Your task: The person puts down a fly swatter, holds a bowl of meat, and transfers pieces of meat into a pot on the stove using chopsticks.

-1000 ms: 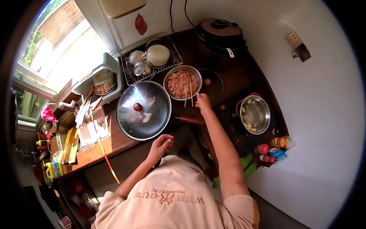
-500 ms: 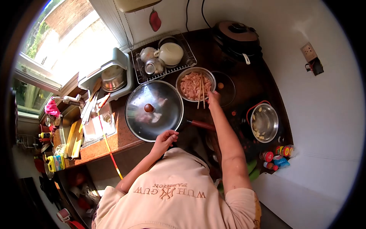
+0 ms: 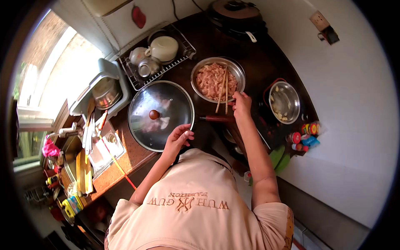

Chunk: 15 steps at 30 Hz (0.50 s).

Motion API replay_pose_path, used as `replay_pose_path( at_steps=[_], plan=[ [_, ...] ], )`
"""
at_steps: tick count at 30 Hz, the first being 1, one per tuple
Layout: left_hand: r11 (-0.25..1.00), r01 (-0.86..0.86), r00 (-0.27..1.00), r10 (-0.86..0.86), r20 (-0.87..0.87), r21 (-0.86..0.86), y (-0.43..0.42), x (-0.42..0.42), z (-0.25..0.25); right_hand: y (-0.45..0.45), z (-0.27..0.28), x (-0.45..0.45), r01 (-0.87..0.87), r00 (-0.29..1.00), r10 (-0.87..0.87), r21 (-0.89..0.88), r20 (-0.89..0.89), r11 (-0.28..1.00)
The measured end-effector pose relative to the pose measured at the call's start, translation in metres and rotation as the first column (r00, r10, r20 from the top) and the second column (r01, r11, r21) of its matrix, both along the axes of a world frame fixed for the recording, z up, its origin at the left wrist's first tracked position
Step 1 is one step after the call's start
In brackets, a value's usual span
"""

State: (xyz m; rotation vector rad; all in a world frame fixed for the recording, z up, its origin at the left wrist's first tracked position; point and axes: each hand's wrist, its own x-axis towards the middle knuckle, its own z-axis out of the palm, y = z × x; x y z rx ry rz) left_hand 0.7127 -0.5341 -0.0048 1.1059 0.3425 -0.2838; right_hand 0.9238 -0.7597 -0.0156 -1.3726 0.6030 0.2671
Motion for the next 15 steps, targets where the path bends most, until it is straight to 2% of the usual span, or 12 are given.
replay_pose_path(
  at_steps=[1, 4, 7, 8, 9, 12, 15],
  plan=[
    [0.999, 0.032, 0.999, -0.032, 0.002, -0.005, -0.003, 0.005, 0.001, -0.005, 0.01, -0.015, -0.005, 1.0, 0.005, 0.059, -0.003, 0.998],
    [0.976, 0.064, 0.998, -0.068, -0.013, -0.208, -0.01, 0.019, 0.011, -0.017, 0.036, -0.061, 0.037, 0.999, -0.036, 0.061, -0.013, 0.997],
    [0.969, 0.053, 0.998, -0.059, -0.017, -0.239, -0.029, 0.029, 0.022, -0.03, 0.051, -0.107, 0.07, 0.997, -0.068, 0.055, -0.042, 0.996],
    [0.942, 0.111, 0.994, -0.113, 0.014, -0.316, -0.032, 0.031, 0.016, -0.034, 0.054, -0.122, 0.077, 0.996, -0.074, 0.055, -0.055, 0.995],
    [0.938, 0.134, 0.99, -0.138, 0.011, -0.318, -0.036, 0.031, 0.015, -0.039, 0.055, -0.136, 0.103, 0.993, -0.1, 0.053, -0.058, 0.993],
    [0.89, 0.126, 0.986, -0.161, -0.044, -0.439, -0.052, 0.027, 0.022, -0.049, 0.063, -0.182, 0.196, 0.979, -0.192, 0.046, -0.075, 0.98],
    [0.863, 0.2, 0.958, -0.272, -0.095, -0.464, -0.063, 0.018, 0.022, -0.063, 0.063, -0.223, 0.274, 0.962, -0.273, 0.033, -0.031, 0.961]
  ],
)
